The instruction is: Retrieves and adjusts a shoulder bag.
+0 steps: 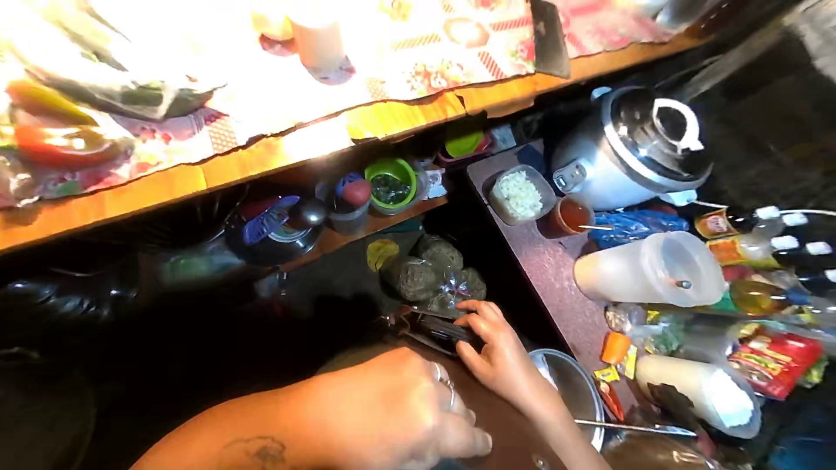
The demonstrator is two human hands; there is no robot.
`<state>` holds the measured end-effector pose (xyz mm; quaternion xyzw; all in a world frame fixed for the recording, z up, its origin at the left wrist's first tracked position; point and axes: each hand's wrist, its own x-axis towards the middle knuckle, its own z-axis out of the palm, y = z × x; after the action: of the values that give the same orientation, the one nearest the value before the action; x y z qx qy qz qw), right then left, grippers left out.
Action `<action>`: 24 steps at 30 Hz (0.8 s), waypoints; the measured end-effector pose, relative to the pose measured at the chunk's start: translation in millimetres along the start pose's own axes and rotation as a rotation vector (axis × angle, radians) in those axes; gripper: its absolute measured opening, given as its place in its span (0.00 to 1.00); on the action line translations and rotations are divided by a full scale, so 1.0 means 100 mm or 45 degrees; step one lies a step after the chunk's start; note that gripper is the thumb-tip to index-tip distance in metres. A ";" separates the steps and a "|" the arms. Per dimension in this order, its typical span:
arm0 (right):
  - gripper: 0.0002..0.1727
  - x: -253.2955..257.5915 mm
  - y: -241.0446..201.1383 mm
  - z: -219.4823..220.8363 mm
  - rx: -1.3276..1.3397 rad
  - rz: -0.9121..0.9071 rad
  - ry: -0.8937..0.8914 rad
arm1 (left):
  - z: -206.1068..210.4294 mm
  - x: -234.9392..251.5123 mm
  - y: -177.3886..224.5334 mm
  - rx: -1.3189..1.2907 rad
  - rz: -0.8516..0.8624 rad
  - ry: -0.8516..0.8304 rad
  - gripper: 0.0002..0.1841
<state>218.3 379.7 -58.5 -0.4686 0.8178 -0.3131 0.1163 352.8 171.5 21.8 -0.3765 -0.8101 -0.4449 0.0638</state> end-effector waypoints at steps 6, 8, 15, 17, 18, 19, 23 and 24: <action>0.13 0.94 -0.05 0.04 0.682 0.387 0.133 | -0.57 -0.20 -0.47 -0.022 0.009 0.015 0.14; 0.16 1.35 -0.08 0.06 0.906 0.654 0.358 | -0.74 -0.29 -0.61 -0.038 -0.030 0.009 0.14; 0.24 2.62 0.51 0.48 0.778 1.226 0.409 | -1.17 -0.61 -0.90 0.003 -0.108 0.037 0.15; 0.26 2.83 0.76 0.72 0.845 1.309 0.304 | -1.25 -0.70 -0.95 0.031 -0.131 0.042 0.16; 0.27 2.92 0.89 0.83 0.856 1.318 0.265 | -1.29 -0.74 -0.97 0.043 -0.147 0.047 0.16; 0.27 2.99 0.98 0.91 0.857 1.308 0.208 | -1.33 -0.78 -0.99 0.053 -0.161 0.055 0.17; 0.23 3.17 1.11 1.05 0.762 1.162 0.115 | -1.45 -0.87 -1.07 0.072 -0.182 0.082 0.17; 0.24 3.20 1.14 1.07 0.730 1.129 0.106 | -1.47 -0.87 -1.09 0.072 -0.178 0.079 0.17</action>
<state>20.4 109.9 -179.8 -0.0145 0.8230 -0.4633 0.3283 307.8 -25.2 -2.3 -0.3032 -0.8442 -0.4367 0.0681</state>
